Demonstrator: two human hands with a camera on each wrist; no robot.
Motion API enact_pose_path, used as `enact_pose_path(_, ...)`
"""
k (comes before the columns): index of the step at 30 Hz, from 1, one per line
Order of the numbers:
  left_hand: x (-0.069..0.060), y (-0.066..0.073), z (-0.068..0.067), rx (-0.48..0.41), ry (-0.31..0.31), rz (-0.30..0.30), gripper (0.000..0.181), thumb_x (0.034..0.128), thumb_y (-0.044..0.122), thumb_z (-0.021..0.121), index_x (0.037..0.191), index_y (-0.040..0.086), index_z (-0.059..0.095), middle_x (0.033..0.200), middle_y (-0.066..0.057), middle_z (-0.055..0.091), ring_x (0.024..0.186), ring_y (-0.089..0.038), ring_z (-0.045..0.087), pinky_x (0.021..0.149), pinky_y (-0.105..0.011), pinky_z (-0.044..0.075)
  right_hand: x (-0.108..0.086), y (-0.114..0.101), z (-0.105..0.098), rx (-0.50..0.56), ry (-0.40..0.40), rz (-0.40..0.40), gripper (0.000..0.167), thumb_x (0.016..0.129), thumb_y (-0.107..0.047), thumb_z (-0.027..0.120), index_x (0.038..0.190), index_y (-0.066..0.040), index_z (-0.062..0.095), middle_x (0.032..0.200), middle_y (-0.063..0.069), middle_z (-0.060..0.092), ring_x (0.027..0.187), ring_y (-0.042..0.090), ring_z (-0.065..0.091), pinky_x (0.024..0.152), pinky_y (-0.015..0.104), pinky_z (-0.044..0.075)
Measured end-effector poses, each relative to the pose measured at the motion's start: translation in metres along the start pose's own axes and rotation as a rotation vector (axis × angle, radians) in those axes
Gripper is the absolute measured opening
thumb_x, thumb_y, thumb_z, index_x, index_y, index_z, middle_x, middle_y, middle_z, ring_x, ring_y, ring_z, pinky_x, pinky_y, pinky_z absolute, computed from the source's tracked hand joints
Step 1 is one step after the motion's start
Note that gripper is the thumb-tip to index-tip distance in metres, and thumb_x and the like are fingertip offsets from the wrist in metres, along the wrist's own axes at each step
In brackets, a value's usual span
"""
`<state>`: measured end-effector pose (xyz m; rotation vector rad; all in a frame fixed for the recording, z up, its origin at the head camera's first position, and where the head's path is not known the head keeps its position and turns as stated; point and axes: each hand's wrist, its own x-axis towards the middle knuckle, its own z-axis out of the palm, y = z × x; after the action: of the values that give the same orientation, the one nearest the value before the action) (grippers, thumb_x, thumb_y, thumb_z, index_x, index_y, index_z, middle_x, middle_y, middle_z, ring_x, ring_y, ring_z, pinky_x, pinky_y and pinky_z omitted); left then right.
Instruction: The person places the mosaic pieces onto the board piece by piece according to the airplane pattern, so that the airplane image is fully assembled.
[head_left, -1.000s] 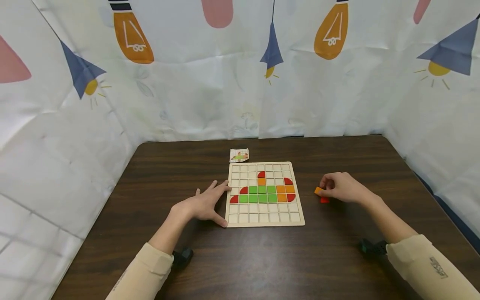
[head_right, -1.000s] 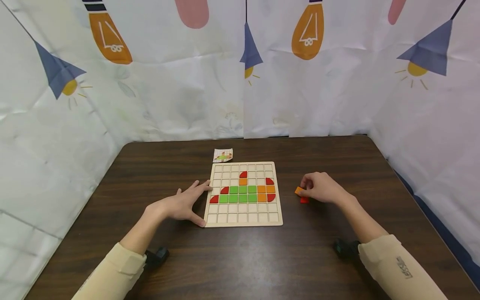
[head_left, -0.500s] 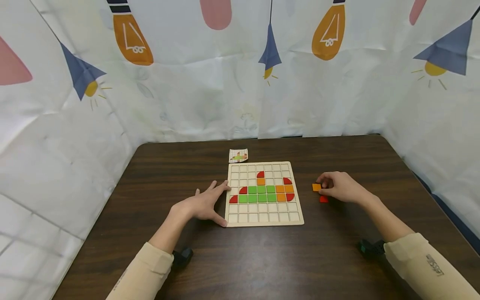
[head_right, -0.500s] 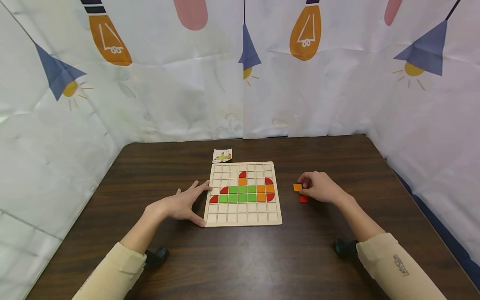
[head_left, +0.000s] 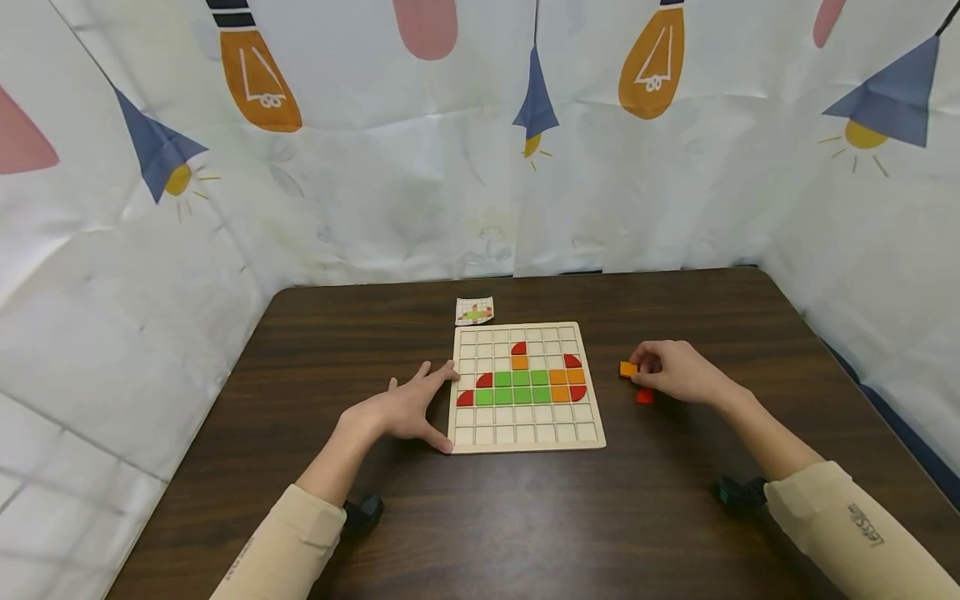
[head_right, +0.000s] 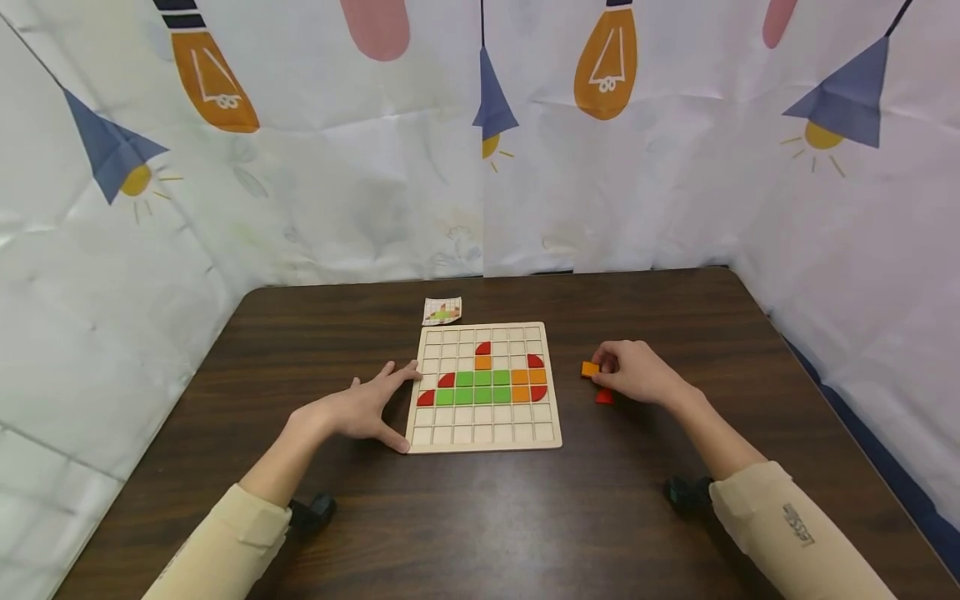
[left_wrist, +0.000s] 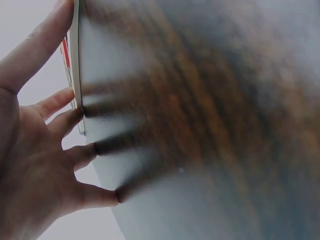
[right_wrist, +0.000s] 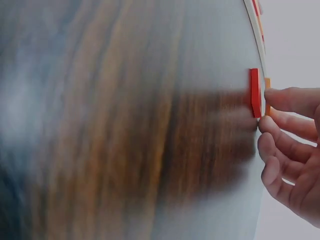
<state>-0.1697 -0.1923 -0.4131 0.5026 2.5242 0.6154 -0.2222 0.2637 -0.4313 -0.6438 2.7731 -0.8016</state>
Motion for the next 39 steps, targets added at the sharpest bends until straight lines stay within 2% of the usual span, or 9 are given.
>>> enact_pose_path(5, 0.000, -0.003, 0.002, 0.000, -0.001, -0.011, 0.112, 0.0745, 0.043, 0.093, 0.162, 0.017, 0.029, 0.172, -0.007, 0.009, 0.156, -0.035, -0.001, 0.112, -0.077, -0.001, 0.001, -0.006, 0.003, 0.048, 0.021, -0.012, 0.020, 0.095, -0.014, 0.074, 0.110, -0.002, 0.070, 0.088, 0.000, 0.067, 0.074, 0.015, 0.060, 0.065, 0.033, 0.052)
enact_pose_path(11, 0.003, -0.005, 0.002, -0.007, 0.004, -0.010, 0.112, 0.0739, 0.043, 0.094, 0.162, 0.018, 0.028, 0.172, -0.007, 0.009, 0.156, -0.035, -0.001, 0.112, -0.077, -0.001, 0.001, -0.011, 0.004, 0.057, 0.047, -0.024, 0.020, 0.094, -0.012, 0.074, 0.112, -0.003, 0.071, 0.093, 0.000, 0.069, 0.083, 0.016, 0.064, 0.072, 0.035, 0.055)
enact_pose_path(22, 0.002, -0.002, 0.001, -0.007, 0.007, -0.001, 0.111, 0.0738, 0.042, 0.094, 0.161, 0.017, 0.030, 0.171, -0.008, 0.010, 0.156, -0.036, -0.001, 0.111, -0.078, 0.000, 0.006, -0.028, 0.014, 0.098, 0.077, -0.061, 0.023, 0.094, -0.011, 0.075, 0.115, -0.005, 0.070, 0.095, -0.001, 0.068, 0.085, 0.016, 0.063, 0.076, 0.037, 0.054)
enact_pose_path(31, 0.003, -0.001, 0.002, 0.009, 0.013, 0.013, 0.109, 0.0739, 0.043, 0.094, 0.160, 0.016, 0.033, 0.171, -0.006, 0.012, 0.156, -0.036, 0.001, 0.110, -0.080, 0.003, 0.013, -0.044, 0.029, 0.120, 0.066, -0.135, 0.022, 0.092, -0.011, 0.078, 0.113, -0.006, 0.072, 0.091, -0.004, 0.068, 0.080, 0.014, 0.060, 0.069, 0.030, 0.052)
enact_pose_path(39, 0.002, 0.003, 0.001, 0.071, 0.040, 0.002, 0.108, 0.0715, 0.044, 0.095, 0.158, 0.016, 0.037, 0.170, -0.004, 0.018, 0.156, -0.035, 0.007, 0.111, -0.078, 0.010, 0.019, -0.062, 0.038, 0.135, 0.035, -0.185, 0.022, 0.092, -0.010, 0.078, 0.112, -0.005, 0.071, 0.090, -0.006, 0.067, 0.080, 0.013, 0.061, 0.069, 0.030, 0.053)
